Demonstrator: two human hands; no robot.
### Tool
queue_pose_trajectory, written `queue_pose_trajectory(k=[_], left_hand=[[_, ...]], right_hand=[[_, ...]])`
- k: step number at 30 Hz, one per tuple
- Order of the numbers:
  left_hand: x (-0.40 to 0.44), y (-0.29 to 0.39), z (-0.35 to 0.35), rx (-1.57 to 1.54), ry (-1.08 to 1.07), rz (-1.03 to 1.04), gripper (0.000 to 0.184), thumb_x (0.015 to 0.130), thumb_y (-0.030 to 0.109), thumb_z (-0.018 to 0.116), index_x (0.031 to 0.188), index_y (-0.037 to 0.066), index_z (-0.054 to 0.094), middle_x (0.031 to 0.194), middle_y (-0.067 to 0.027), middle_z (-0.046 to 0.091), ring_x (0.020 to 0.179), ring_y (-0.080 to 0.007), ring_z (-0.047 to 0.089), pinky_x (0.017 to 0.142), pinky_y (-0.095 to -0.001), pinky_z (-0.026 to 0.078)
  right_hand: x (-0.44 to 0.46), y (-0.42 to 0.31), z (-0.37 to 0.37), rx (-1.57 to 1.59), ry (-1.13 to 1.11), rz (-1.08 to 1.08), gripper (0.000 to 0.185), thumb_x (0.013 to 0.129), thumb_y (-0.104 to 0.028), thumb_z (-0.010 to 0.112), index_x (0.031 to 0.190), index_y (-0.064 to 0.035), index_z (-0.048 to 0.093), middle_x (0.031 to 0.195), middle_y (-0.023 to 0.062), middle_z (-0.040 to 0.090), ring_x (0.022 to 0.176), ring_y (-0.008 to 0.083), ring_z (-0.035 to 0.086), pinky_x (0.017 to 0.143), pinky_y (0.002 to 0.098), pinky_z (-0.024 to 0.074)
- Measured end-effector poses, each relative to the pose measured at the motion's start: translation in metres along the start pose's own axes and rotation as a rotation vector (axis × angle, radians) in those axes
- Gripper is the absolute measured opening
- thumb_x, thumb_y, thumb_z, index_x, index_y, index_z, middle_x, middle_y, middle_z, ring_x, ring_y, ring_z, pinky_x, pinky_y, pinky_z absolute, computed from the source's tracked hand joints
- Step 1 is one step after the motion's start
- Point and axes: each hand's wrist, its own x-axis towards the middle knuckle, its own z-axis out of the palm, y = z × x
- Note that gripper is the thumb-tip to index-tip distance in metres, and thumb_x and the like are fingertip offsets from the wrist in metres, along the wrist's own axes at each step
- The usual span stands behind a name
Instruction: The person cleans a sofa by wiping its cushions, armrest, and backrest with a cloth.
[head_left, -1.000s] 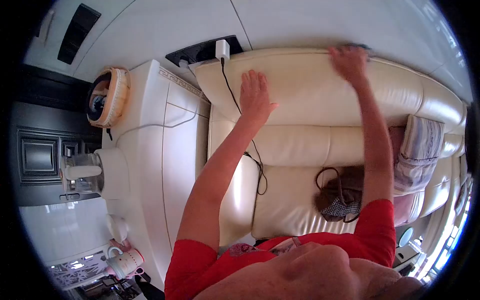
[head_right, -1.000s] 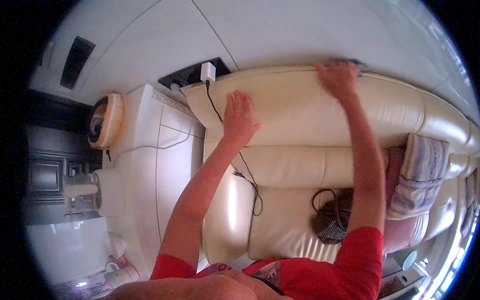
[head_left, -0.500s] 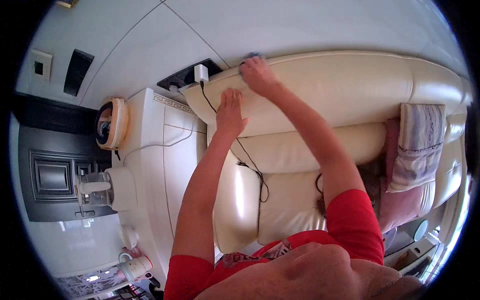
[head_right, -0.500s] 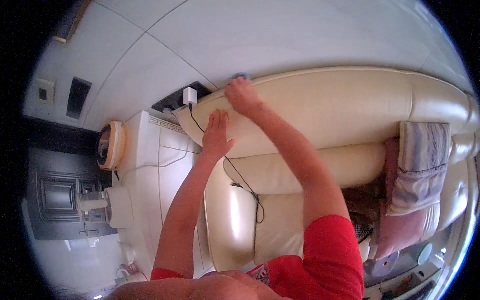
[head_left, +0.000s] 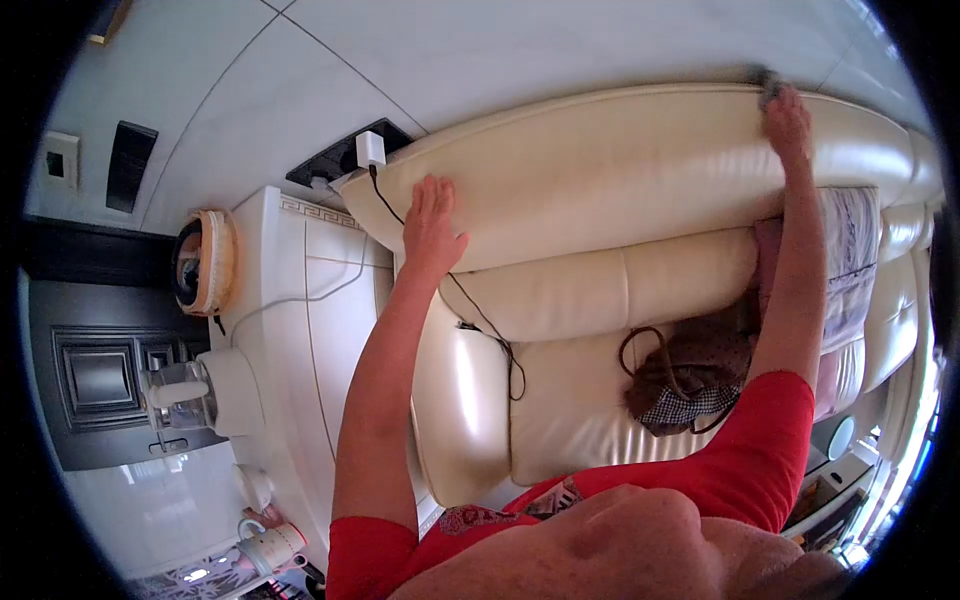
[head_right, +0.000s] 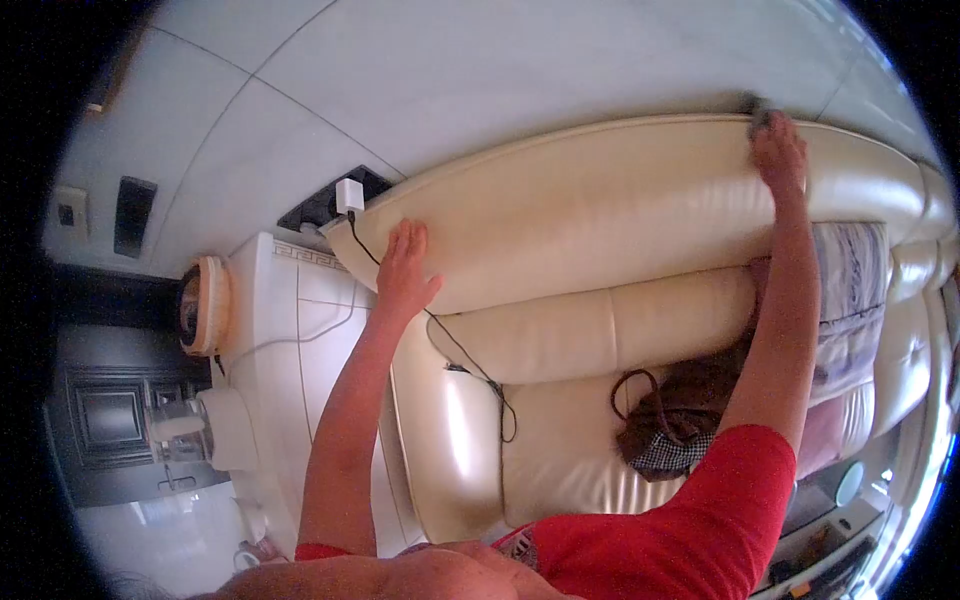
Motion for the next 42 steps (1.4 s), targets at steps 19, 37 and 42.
queue_pose_trajectory(k=[19,37,42], left_hand=[[0.002,0.006,-0.008,0.137,-0.023,0.020,0.083,0.065,0.025,0.075,0.134,0.001,0.034,0.139,-0.0205,0.034,0.130,-0.0327,0.031,0.096,-0.0447,0.038],[0.005,-0.002,0.007,0.148,-0.029,0.008,0.086,0.067,0.027,0.073,0.138,0.007,0.031,0.143,-0.0194,0.030,0.131,-0.0347,0.030,0.099,-0.0527,0.033],[0.004,0.000,0.002,0.140,-0.030,0.004,0.086,0.066,0.025,0.073,0.138,0.006,0.030,0.142,-0.0206,0.030,0.130,-0.0366,0.031,0.100,-0.0509,0.034]], right_hand=[[-0.110,-0.289,-0.078,0.496,0.224,-0.404,0.037,0.071,-0.011,0.055,0.105,0.0042,0.054,0.113,0.0214,0.053,0.112,0.0373,0.047,0.100,0.0460,0.0357],[0.011,0.039,-0.010,0.513,-0.030,0.307,0.029,0.084,-0.023,0.048,0.102,-0.0012,0.054,0.105,0.0174,0.058,0.092,0.0373,0.057,0.085,0.0429,0.0468],[0.017,0.073,0.002,0.674,0.064,0.581,0.035,0.082,-0.023,0.048,0.112,-0.0053,0.054,0.105,0.0171,0.058,0.091,0.0338,0.056,0.084,0.0425,0.0466]])
